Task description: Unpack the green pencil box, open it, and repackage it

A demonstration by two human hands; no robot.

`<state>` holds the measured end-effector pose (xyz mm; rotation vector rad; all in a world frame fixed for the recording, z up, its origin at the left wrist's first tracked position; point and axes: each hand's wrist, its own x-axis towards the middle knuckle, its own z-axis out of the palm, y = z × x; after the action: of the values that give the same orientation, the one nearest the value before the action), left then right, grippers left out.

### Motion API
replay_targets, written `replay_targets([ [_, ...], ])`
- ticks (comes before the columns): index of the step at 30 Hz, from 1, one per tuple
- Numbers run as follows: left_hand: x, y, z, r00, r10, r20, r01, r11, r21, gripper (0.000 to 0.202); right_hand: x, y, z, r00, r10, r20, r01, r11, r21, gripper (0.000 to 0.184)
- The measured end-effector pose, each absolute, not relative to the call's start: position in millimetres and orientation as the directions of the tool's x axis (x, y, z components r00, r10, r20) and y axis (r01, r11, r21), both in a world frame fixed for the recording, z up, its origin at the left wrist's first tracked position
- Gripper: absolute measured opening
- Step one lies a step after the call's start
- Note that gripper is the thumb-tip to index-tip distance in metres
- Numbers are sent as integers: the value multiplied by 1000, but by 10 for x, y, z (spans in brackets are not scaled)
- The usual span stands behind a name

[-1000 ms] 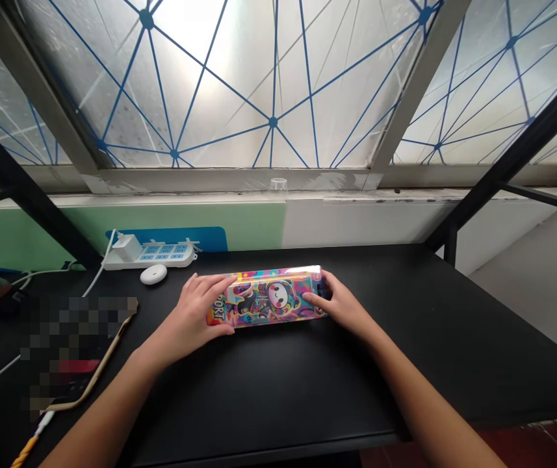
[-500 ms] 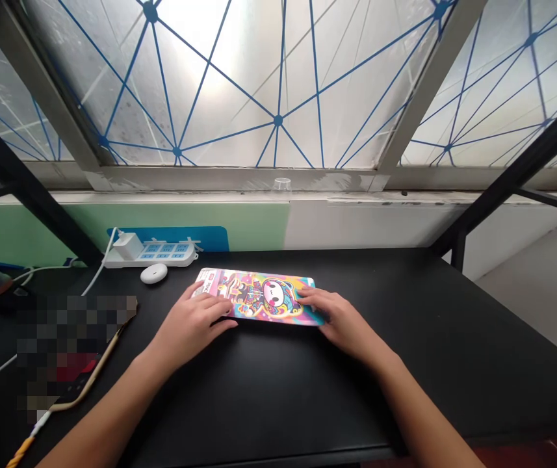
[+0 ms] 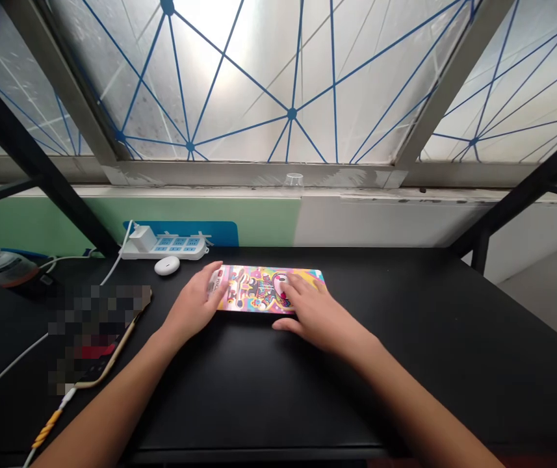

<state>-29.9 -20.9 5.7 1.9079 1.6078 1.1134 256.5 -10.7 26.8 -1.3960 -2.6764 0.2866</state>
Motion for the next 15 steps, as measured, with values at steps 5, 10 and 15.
replay_targets([
  [5,-403,-137,56,-196,927,320,607,-141,782,34,2090,-69,120,-664,748,23,732,655,-186,95],
  [10,-579,-61,35,-162,978,129,670,13,742,38,2058,-94,-32,-671,732,117,721,682,-123,91],
  [15,-636,-27,4,-119,991,65,653,29,757,24,2115,-100,-7,-664,741,105,736,671,-86,85],
])
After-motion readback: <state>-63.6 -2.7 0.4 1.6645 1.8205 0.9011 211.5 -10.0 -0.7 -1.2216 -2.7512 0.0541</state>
